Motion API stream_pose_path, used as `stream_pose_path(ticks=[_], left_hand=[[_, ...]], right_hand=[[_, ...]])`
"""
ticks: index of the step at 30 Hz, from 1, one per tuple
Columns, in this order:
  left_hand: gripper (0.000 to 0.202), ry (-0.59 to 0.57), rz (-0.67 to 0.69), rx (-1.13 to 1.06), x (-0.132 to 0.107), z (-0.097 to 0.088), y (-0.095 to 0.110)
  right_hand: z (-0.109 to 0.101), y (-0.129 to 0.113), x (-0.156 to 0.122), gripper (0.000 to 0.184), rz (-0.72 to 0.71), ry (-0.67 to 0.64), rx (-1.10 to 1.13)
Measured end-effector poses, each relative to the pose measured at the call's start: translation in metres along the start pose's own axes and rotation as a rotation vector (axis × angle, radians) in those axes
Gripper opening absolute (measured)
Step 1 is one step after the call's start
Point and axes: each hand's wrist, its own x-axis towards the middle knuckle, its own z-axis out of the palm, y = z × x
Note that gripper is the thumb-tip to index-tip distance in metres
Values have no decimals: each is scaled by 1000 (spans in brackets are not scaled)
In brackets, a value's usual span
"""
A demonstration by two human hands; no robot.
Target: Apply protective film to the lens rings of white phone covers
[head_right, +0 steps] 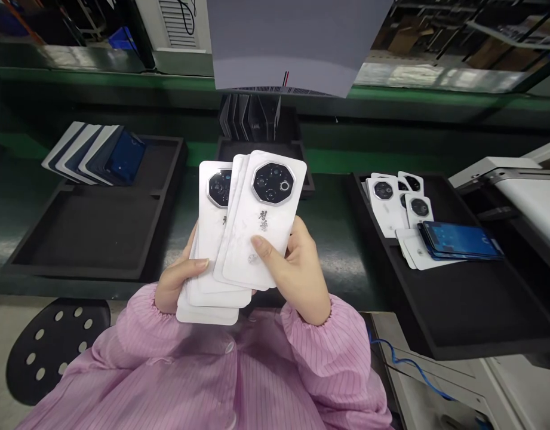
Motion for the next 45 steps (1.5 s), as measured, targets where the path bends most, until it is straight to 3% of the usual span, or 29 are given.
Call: stream_pose_path(ticks=[4, 14, 20, 29, 33, 36, 39, 45], left_hand=[[89, 81, 16, 62, -1, 6, 5], [93, 141, 28, 152, 2, 13, 7], [79, 102, 99, 62, 2, 10, 5], [96, 157, 82, 79, 5, 5, 0], [98, 100, 75, 127, 5, 5, -1], [87, 92, 102, 98, 5, 4, -2], [80, 124, 119, 39, 5, 1, -2], [90, 160, 91, 72, 4, 3, 1]], right_hand=[[-1, -3, 0, 32, -44, 11, -23], [-5, -4, -2, 33, -12, -30, -87], [-10, -2, -1, 33, 16, -52, -64], [-12, 2, -12, 36, -1, 119, -6], [-11, 5, -12, 36, 20, 30, 7], [-8, 7, -10, 35, 33, -32, 53], [-8, 7, -10, 33, 52, -7, 101], [-6, 6, -11, 34, 82, 85, 146]])
